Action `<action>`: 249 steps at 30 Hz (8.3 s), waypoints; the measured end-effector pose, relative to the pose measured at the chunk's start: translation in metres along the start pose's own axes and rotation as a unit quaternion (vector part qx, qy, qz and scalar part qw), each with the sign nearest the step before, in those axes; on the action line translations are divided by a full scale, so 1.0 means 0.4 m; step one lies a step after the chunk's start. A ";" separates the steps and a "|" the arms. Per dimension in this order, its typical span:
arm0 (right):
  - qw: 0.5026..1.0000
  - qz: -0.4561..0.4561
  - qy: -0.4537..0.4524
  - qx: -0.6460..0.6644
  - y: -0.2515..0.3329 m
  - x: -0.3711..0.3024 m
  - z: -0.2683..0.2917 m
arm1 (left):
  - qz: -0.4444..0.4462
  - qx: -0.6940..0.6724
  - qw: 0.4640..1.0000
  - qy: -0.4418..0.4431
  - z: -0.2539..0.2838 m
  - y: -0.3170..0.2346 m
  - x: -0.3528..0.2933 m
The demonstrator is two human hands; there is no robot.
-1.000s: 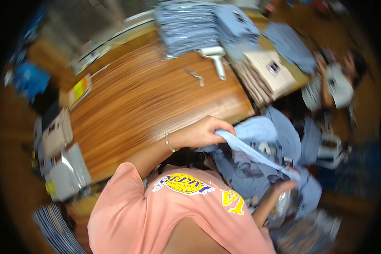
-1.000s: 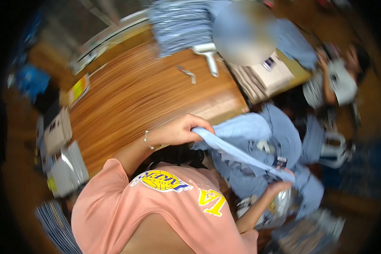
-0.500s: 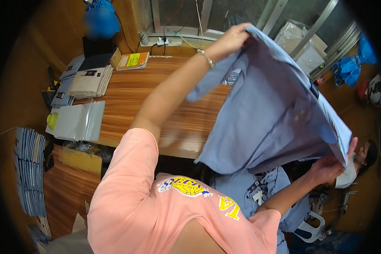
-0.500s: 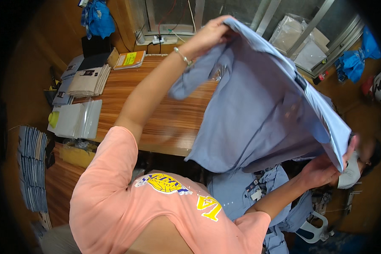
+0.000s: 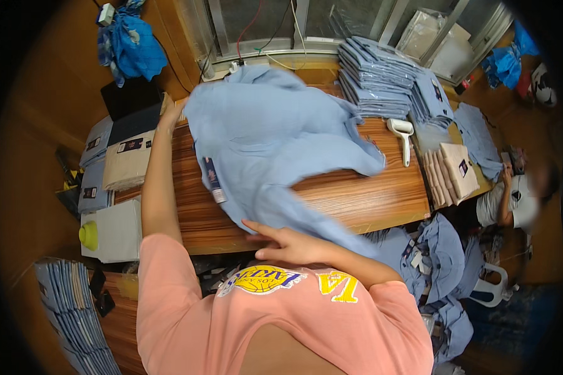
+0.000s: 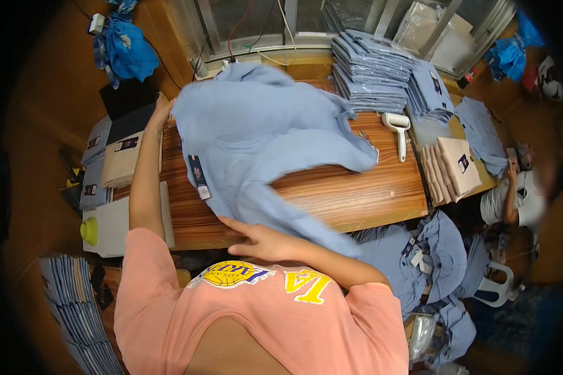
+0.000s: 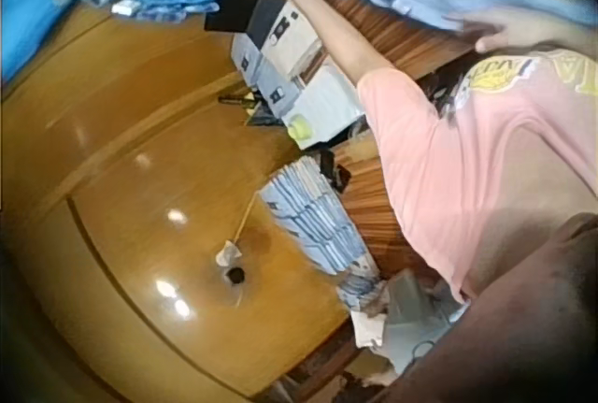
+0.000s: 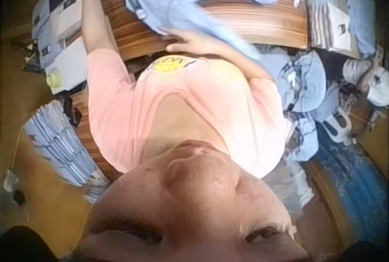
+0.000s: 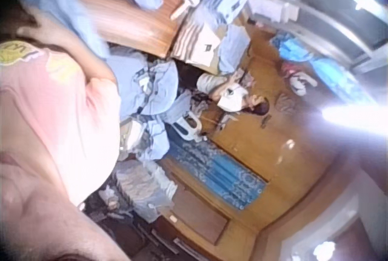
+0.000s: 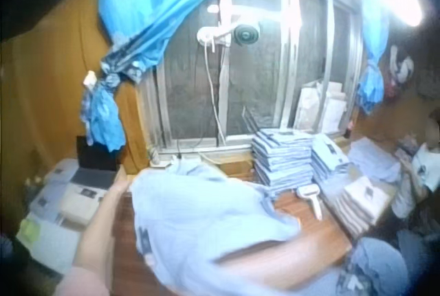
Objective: The person picks up a light-blue collared shirt from a pile, places it on a folding board on a wooden table, and folds the shirt around the board. They then remove the board, place a tag on the shirt, and slide the folded shirt into a clear plastic bag.
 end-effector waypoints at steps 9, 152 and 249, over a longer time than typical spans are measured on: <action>0.798 0.002 -0.441 -0.410 -0.414 0.192 0.549 | -0.017 0.465 0.884 0.035 -0.293 0.207 -0.641; 0.939 -0.160 -0.229 0.202 -0.444 0.398 0.336 | 0.005 0.266 0.954 -0.138 -0.139 0.063 -0.752; 0.740 -0.191 -0.371 -0.528 -0.576 -0.148 0.685 | -0.198 0.369 0.879 0.227 -0.571 0.094 -0.502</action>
Point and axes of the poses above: each hand's wrist, its own x-axis towards the middle knuckle, its own z-axis out of the back of the hand, y = z × x, the point moved 7 cm from there along x, towards the middle knuckle, and after that the axes turned 1 degree about -y, right-handed, at the moved point
